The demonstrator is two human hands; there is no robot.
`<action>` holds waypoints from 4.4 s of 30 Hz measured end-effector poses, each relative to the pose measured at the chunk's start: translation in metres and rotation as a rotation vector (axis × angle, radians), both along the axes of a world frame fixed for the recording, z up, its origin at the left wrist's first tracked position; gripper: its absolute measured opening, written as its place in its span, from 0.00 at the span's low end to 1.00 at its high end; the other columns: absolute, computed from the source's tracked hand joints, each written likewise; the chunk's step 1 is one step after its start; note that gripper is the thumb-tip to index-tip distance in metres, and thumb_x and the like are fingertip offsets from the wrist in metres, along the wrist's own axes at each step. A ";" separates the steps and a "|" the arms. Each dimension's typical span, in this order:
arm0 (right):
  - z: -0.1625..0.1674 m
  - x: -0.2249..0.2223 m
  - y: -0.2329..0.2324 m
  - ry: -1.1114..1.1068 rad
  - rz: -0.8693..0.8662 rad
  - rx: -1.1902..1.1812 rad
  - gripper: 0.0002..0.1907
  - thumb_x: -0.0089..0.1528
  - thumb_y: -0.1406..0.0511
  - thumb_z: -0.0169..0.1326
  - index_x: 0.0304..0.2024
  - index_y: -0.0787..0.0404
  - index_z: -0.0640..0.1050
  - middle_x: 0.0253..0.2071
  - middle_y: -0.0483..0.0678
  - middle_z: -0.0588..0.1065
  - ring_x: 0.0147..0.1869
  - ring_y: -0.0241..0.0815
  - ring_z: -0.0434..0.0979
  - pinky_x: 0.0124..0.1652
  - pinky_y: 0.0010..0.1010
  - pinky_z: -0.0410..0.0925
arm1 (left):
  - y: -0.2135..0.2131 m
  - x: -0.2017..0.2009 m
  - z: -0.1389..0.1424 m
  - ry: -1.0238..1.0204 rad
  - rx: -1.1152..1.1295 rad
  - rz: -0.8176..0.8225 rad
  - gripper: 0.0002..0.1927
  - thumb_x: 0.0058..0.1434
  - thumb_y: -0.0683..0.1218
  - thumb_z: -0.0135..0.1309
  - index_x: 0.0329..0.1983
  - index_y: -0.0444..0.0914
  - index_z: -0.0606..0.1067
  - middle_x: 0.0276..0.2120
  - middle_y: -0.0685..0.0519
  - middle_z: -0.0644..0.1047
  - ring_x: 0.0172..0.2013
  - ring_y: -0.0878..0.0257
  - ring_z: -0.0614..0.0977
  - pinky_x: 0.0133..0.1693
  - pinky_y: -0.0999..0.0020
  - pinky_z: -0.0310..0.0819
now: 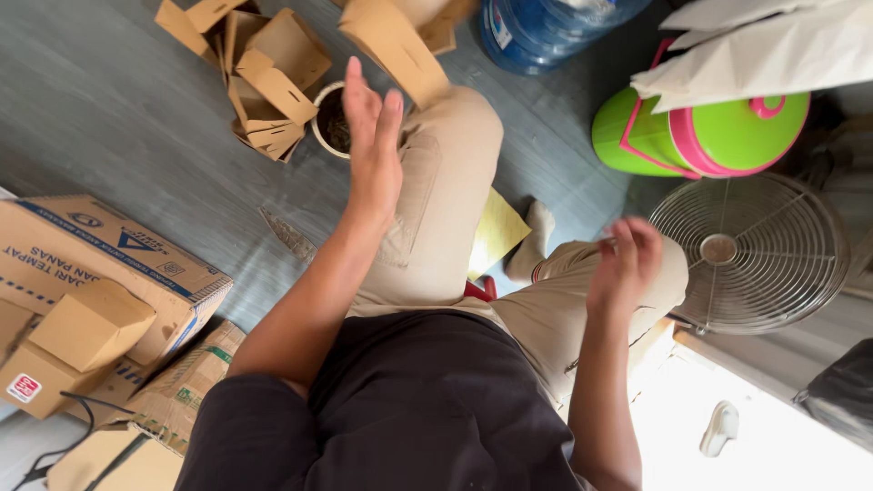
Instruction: The person sits on the floor folding flat kraft cardboard blanks into takeout boxes, pressing the flaps and tabs to shape each box, and applying a red logo sticker from a sticker roll onto the finished box. Folded boxes accumulate on the floor beside them as they work through the stack one at a time.
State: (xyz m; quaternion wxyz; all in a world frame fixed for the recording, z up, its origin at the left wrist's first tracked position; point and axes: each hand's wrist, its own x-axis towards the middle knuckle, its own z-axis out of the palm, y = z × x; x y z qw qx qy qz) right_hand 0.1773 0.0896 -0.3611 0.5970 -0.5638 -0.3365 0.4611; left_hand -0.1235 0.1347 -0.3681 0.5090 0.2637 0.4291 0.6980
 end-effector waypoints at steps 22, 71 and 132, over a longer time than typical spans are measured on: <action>-0.270 0.023 0.202 -1.227 0.681 -1.128 0.52 0.53 0.58 0.70 0.71 0.58 0.54 0.67 0.60 0.55 0.69 0.64 0.58 0.58 0.57 0.64 | 0.107 0.055 -0.063 1.149 -0.199 -0.167 0.27 0.67 0.54 0.54 0.64 0.35 0.68 0.72 0.37 0.62 0.71 0.41 0.67 0.71 0.47 0.60; -0.306 0.036 0.216 -1.404 0.593 -0.893 0.08 0.56 0.62 0.61 0.36 0.56 0.78 0.44 0.52 0.70 0.52 0.54 0.72 0.47 0.54 0.64 | 0.101 0.066 -0.094 1.189 -0.237 -0.202 0.27 0.64 0.55 0.56 0.61 0.37 0.67 0.68 0.37 0.66 0.69 0.40 0.68 0.70 0.46 0.60; -0.023 0.068 -0.073 -1.004 0.864 0.329 0.23 0.45 0.81 0.50 0.38 0.56 0.83 0.53 0.44 0.80 0.72 0.52 0.68 0.71 0.58 0.51 | -0.113 0.053 -0.030 1.525 0.040 -0.368 0.37 0.60 0.58 0.62 0.71 0.43 0.66 0.73 0.40 0.55 0.72 0.39 0.57 0.67 0.32 0.47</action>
